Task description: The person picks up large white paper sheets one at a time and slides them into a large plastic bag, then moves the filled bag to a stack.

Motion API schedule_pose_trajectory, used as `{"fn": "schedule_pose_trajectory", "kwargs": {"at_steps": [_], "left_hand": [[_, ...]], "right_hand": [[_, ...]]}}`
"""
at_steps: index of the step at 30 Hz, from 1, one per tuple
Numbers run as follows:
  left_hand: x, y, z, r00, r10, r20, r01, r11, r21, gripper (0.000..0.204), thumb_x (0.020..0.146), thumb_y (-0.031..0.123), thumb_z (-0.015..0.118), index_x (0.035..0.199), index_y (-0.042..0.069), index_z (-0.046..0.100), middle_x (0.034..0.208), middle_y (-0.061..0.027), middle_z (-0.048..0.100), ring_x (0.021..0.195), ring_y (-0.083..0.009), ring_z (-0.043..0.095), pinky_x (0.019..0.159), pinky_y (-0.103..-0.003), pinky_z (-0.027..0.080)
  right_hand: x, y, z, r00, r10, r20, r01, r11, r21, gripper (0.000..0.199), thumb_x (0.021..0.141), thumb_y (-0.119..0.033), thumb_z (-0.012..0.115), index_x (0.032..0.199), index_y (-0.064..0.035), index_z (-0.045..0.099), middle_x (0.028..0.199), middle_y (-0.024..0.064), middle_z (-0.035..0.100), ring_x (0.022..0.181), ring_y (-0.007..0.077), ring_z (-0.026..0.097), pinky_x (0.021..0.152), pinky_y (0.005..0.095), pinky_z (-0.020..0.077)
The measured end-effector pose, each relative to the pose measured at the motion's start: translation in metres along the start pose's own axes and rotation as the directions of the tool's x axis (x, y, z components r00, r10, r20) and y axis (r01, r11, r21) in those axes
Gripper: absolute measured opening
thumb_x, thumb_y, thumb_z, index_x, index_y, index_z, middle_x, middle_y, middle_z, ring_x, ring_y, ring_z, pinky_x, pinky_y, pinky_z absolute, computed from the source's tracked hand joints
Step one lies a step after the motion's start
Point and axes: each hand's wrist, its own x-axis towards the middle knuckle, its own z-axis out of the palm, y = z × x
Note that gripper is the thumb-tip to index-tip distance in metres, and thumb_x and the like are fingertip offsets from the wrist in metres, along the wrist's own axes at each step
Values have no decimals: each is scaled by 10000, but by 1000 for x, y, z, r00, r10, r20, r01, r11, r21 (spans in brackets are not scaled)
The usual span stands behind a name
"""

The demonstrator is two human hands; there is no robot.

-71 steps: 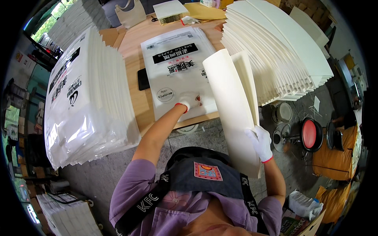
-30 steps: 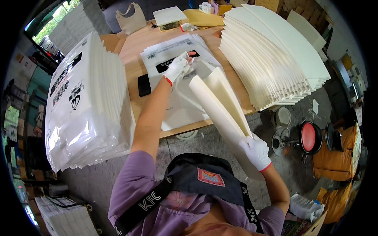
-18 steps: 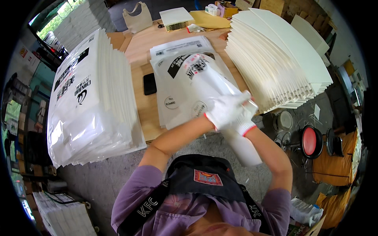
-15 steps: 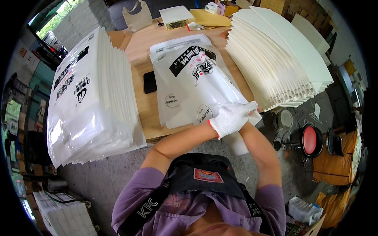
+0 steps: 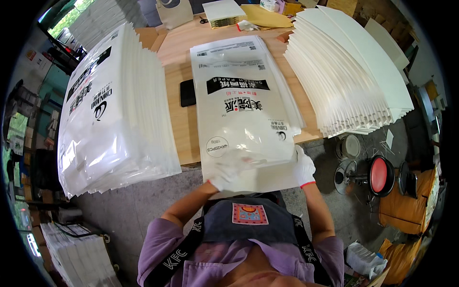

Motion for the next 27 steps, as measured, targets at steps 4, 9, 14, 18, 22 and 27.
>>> {"fn": "schedule_pose_trajectory", "kwargs": {"at_steps": [4, 9, 14, 18, 22, 27], "left_hand": [[-79, -78, -27, 632, -673, -384, 758, 639, 128, 267, 871, 159, 576, 1125, 75, 579, 1037, -121, 599, 865, -314, 596, 721, -402, 483], [-105, -31, -33, 345, -932, -112, 494, 282, -822, 351, 1017, 262, 396, 1198, -15, 513, 1122, -128, 593, 971, -200, 612, 813, -307, 511], [-156, 74, -47, 514, -840, -176, 708, 531, -465, 293, 885, 224, 571, 1043, -23, 581, 964, -136, 656, 894, -207, 632, 795, -311, 482], [-172, 50, -56, 549, -835, 25, 824, 546, 152, 204, 794, 193, 653, 909, 63, 546, 887, -149, 660, 799, -281, 664, 664, -341, 511], [-206, 16, -63, 612, -775, 159, 761, 632, 146, 200, 827, 123, 624, 985, 67, 515, 808, -97, 656, 753, -219, 667, 648, -321, 528], [-236, -50, -10, 430, -885, 181, 735, 226, -640, 371, 875, 198, 602, 1199, 33, 528, 1016, -104, 639, 926, -200, 625, 750, -333, 513]], "right_hand": [[11, 32, 40, 958, -244, -149, 202, 947, -250, 119, 835, -183, 524, 870, -78, 567, 702, 116, 664, 643, 349, 668, 534, 460, 516], [-32, 22, -9, 890, -449, -71, 379, 819, -431, 122, 788, -194, 555, 728, -90, 581, 535, 95, 593, 457, 261, 615, 364, 396, 443], [-113, 40, -32, 777, -414, 475, 603, 705, -372, 122, 807, -211, 581, 793, -99, 626, 637, 65, 638, 579, 215, 668, 434, 398, 459], [-73, 31, -39, 571, -125, 811, 189, 982, 18, 207, 879, -260, 584, 879, -67, 658, 737, 69, 680, 627, 199, 674, 489, 362, 483], [-12, 110, 9, 789, -207, 578, -395, 550, 736, 437, 930, -392, 538, 1041, 21, 625, 895, 109, 683, 753, 222, 659, 718, 342, 512], [-6, 81, 114, 871, -124, 474, -431, 267, 862, 474, 947, -288, 548, 1278, 45, 487, 1159, 117, 592, 1012, 181, 574, 877, 304, 470]]}}
